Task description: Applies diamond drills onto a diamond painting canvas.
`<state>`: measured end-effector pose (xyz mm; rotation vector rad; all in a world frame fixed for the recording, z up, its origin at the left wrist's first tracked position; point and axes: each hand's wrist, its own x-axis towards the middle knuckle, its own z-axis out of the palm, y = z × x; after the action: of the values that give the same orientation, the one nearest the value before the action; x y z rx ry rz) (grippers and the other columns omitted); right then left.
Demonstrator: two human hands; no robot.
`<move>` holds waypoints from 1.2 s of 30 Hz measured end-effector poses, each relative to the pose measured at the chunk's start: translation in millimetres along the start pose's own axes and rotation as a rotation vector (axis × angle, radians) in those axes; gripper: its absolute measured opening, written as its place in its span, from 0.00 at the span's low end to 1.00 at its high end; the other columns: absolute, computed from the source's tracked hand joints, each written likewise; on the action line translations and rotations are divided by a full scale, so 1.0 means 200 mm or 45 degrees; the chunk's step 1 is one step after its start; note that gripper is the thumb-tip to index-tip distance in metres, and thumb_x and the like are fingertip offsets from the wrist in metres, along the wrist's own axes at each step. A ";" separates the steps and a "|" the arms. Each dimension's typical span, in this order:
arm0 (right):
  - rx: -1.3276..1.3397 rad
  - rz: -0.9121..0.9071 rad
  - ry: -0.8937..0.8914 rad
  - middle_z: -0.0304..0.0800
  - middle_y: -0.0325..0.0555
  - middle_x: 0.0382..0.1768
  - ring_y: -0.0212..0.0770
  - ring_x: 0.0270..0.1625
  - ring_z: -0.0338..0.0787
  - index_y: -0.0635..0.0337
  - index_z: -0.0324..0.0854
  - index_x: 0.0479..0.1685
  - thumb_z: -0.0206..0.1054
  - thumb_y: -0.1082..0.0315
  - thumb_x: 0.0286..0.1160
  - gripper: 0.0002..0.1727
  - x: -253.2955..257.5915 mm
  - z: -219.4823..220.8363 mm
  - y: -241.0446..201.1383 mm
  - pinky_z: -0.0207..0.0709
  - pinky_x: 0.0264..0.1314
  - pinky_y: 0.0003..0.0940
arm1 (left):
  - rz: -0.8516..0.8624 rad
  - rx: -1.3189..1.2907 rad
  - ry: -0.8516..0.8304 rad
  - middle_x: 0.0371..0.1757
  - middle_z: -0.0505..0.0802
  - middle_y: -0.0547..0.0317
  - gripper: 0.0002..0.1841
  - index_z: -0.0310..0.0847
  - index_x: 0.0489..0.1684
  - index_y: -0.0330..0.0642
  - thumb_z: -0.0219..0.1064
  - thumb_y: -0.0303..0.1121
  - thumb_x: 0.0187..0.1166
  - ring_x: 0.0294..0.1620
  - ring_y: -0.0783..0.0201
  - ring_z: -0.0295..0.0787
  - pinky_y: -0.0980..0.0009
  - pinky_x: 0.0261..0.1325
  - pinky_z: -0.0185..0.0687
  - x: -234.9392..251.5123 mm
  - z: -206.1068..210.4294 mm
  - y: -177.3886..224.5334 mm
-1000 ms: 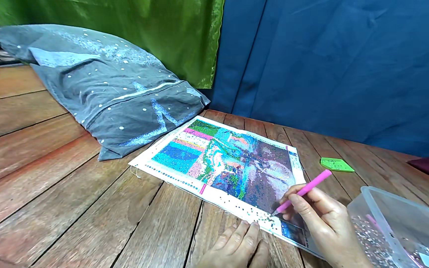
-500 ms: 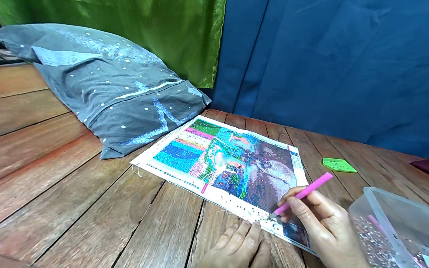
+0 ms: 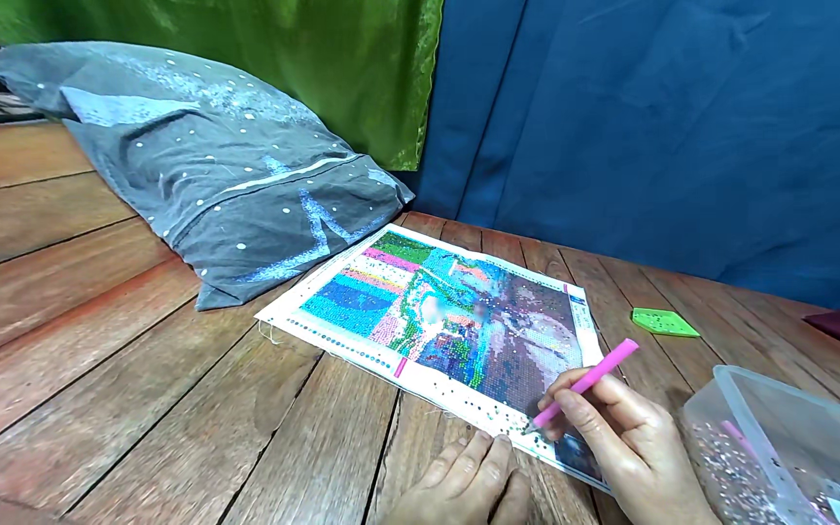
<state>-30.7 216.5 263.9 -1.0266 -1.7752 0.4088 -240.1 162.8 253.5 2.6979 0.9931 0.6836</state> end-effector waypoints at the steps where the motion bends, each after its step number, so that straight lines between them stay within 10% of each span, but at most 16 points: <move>1: 0.001 -0.002 -0.001 0.91 0.32 0.30 0.21 0.30 0.91 0.63 0.84 0.39 0.57 0.66 0.84 0.12 0.00 0.00 0.00 0.88 0.33 0.18 | 0.001 0.002 -0.003 0.77 0.83 0.34 0.24 0.80 0.71 0.30 0.57 0.40 0.87 0.80 0.39 0.79 0.49 0.81 0.72 0.00 0.00 0.00; 24: 0.603 0.544 0.088 0.93 0.36 0.29 0.32 0.26 0.93 0.60 0.77 0.41 0.45 0.77 0.86 0.13 0.04 0.00 -0.08 0.91 0.33 0.25 | -0.021 -0.027 -0.021 0.77 0.83 0.34 0.23 0.80 0.72 0.30 0.58 0.39 0.87 0.81 0.39 0.78 0.49 0.82 0.71 0.01 -0.01 0.01; 36: 0.225 0.266 -0.010 0.90 0.30 0.31 0.26 0.29 0.92 0.61 0.79 0.42 0.52 0.74 0.83 0.09 0.01 0.01 -0.06 0.89 0.32 0.22 | -0.007 -0.075 0.022 0.76 0.84 0.33 0.23 0.81 0.69 0.28 0.60 0.38 0.86 0.79 0.37 0.79 0.48 0.81 0.72 0.00 0.00 0.00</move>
<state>-38.3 211.7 271.1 -1.0875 -1.6119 0.6876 -239.9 163.2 252.6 2.6420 0.9692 0.7250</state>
